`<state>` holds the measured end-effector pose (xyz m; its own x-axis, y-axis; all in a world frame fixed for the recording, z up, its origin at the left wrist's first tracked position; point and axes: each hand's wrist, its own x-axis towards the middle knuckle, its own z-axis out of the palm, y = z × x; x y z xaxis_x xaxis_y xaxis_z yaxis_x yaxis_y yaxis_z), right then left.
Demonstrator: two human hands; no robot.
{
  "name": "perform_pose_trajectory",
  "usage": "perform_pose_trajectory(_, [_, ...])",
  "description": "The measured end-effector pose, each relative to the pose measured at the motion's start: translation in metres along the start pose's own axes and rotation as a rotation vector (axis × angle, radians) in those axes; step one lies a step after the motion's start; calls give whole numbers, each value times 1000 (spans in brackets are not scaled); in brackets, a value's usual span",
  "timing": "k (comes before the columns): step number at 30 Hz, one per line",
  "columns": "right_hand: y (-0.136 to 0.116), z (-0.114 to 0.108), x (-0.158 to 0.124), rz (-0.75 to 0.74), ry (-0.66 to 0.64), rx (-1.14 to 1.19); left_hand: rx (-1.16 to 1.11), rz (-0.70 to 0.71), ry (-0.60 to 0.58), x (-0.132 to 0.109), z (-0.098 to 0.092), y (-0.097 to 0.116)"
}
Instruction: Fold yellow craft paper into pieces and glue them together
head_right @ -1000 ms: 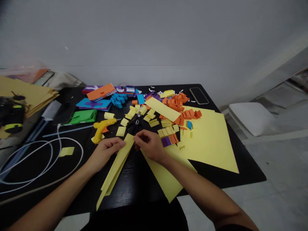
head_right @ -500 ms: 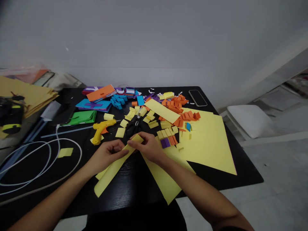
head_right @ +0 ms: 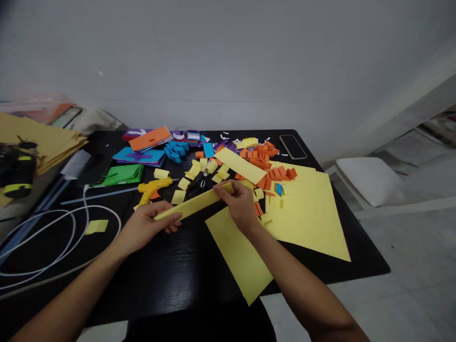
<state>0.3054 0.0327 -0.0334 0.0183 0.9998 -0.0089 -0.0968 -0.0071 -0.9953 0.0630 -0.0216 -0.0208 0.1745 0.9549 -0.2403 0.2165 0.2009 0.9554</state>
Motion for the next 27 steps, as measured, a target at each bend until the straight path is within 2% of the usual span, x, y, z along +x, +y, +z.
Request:
perform_pose_trajectory(3, [-3, -6, 6, 34, 52, 91, -103, 64, 169, 2, -9, 4])
perform_pose_trajectory(5, [-3, -8, 6, 45, -21, 85, -211, 135, 327, 3, -13, 3])
perform_pose_trajectory(7, [-3, -9, 3, 87, -223, 46, -320, 207, 457, 5, -15, 1])
perform_pose_trajectory(9, [-4, -8, -2, 190, -539, 8, -365, 254, 498, 5, -15, -2])
perform_pose_trajectory(11, [-3, -6, -8, 287, -821, -30, -317, 254, 430, 4, -12, -3])
perform_pose_trajectory(12, [-1, -3, -11, 306, -891, -41, -270, 235, 367, 3, -9, -3])
perform_pose_trajectory(13, [0, 0, -14, 303, -899, -46, -223, 211, 295, 2, -6, -3])
perform_pose_trajectory(14, [2, 3, -16, 285, -852, -37, -181, 186, 219, 1, -2, -3])
perform_pose_trajectory(17, [8, 14, -22, 226, -631, 27, -121, 128, 18, -2, 11, -3])
perform_pose_trajectory(19, [10, 18, -24, 217, -561, 45, -127, 95, -67, -3, 17, -5])
perform_pose_trajectory(22, [10, 20, -26, 237, -528, 42, -149, 48, -113, -3, 21, -8])
perform_pose_trajectory(27, [9, 19, -28, 241, -495, 25, -204, -12, -112, -1, 21, -9])
